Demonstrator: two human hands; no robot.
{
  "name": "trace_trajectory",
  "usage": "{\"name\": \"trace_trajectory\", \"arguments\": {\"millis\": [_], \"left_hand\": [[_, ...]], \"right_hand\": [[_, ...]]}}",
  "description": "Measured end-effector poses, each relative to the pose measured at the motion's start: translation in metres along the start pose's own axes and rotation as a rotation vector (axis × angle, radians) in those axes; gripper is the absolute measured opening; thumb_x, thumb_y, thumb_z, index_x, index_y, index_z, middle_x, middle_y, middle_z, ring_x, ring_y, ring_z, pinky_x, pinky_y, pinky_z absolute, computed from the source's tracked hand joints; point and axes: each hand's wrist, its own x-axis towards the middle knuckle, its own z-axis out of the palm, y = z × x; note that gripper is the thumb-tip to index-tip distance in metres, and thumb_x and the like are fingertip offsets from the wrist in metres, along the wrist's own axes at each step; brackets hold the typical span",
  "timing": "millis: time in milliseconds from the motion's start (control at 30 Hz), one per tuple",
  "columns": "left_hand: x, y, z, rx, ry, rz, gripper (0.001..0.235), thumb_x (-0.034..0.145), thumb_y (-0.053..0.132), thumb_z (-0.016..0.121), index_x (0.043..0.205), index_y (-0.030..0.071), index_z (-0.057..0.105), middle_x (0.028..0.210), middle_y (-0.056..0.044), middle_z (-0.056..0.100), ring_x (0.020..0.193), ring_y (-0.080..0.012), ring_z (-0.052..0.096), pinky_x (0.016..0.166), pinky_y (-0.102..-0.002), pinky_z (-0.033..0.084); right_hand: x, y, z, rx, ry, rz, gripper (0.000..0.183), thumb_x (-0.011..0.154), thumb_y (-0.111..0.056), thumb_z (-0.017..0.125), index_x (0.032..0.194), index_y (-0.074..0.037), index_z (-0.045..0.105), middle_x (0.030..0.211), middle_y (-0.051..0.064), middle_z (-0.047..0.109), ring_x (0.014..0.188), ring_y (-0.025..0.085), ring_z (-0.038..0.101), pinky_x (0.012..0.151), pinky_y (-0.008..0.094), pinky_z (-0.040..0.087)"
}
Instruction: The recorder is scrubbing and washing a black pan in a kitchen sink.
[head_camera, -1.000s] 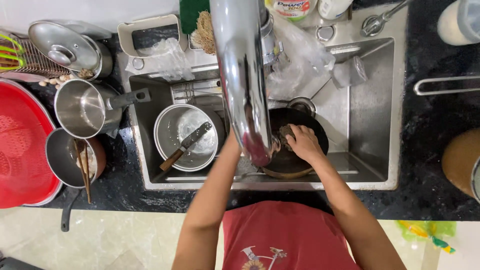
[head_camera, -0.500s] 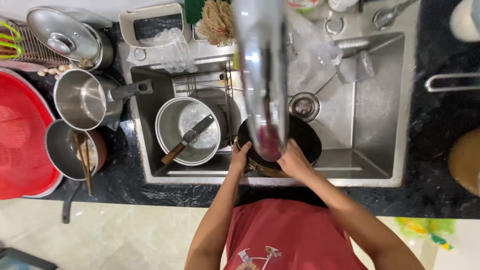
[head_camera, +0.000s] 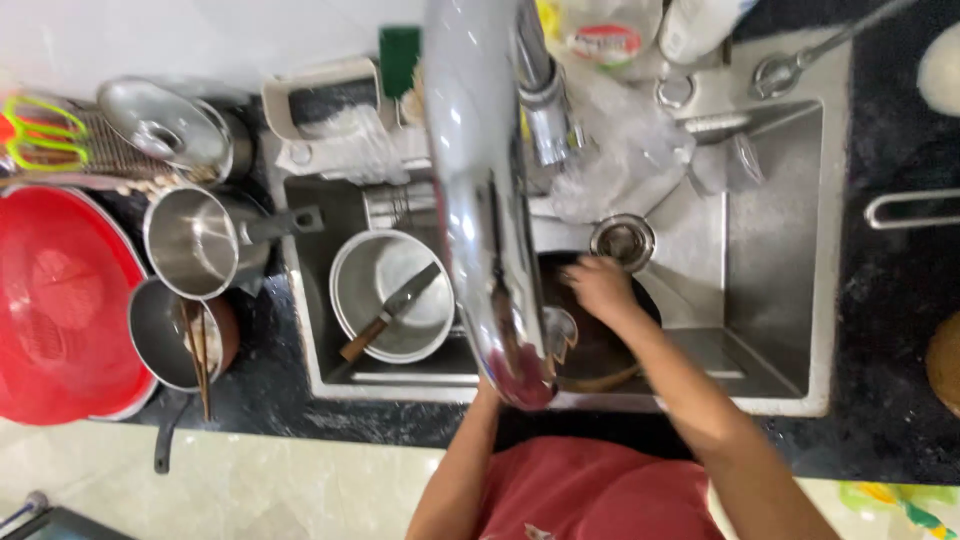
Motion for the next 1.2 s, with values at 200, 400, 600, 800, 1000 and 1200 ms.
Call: {"name": "trace_trajectory", "arguments": {"millis": [200,400,600,800,1000,1200], "left_hand": [[-0.037,0.071,0.008,-0.092,0.058,-0.173,0.073,0.094,0.040,0.060,0.157,0.010,0.036,0.138,-0.023,0.064,0.127,-0.0359,0.061,0.109,-0.040,0.044],[-0.025,0.041,0.019,-0.099,0.091,-0.196,0.078,0.093,0.041,0.065,0.158,0.013,0.034,0.136,-0.026,0.063,0.129,-0.0372,0.059,0.109,-0.040,0.043],[-0.040,0.091,0.002,-0.094,0.028,-0.378,0.082,0.091,0.045,0.057,0.162,0.018,0.028,0.133,-0.027,0.064,0.125,-0.0398,0.061,0.109,-0.040,0.045],[-0.022,0.035,0.020,-0.038,0.080,-0.209,0.078,0.094,0.047,0.062,0.158,0.015,0.032,0.142,-0.024,0.059,0.132,-0.0395,0.056,0.111,-0.042,0.042],[-0.036,0.082,0.004,-0.013,0.021,-0.329,0.078,0.093,0.047,0.055,0.161,0.016,0.033,0.140,-0.024,0.062,0.130,-0.0400,0.059,0.110,-0.041,0.044],[-0.020,0.034,0.016,-0.117,0.063,-0.160,0.076,0.094,0.043,0.061,0.156,0.009,0.034,0.146,-0.024,0.057,0.136,-0.0366,0.055,0.111,-0.040,0.041]], "right_hand": [[-0.084,-0.030,-0.033,-0.069,-0.278,0.128,0.031,0.096,-0.020,0.060,0.125,-0.015,0.069,0.124,0.010,0.062,0.108,0.027,0.056,0.094,0.042,0.049],[-0.054,-0.074,-0.024,0.079,-0.048,-0.138,0.036,0.096,-0.021,0.058,0.131,-0.013,0.064,0.129,0.011,0.060,0.115,0.030,0.057,0.098,0.044,0.049],[-0.077,-0.096,-0.018,0.227,0.068,-0.324,0.042,0.096,-0.022,0.056,0.136,-0.011,0.059,0.135,0.013,0.058,0.121,0.033,0.059,0.102,0.046,0.049],[-0.027,-0.119,-0.146,-0.056,-0.507,0.141,0.023,0.103,-0.032,0.058,0.116,-0.017,0.070,0.117,0.009,0.072,0.108,0.023,0.067,0.092,0.035,0.053],[-0.072,-0.061,-0.139,0.235,-0.422,0.323,0.024,0.105,-0.030,0.053,0.115,-0.012,0.067,0.109,0.014,0.073,0.098,0.024,0.069,0.084,0.035,0.055],[-0.029,0.012,-0.071,0.583,-0.197,0.496,0.026,0.108,-0.026,0.048,0.114,-0.006,0.063,0.100,0.019,0.075,0.086,0.025,0.072,0.074,0.034,0.058]]}}
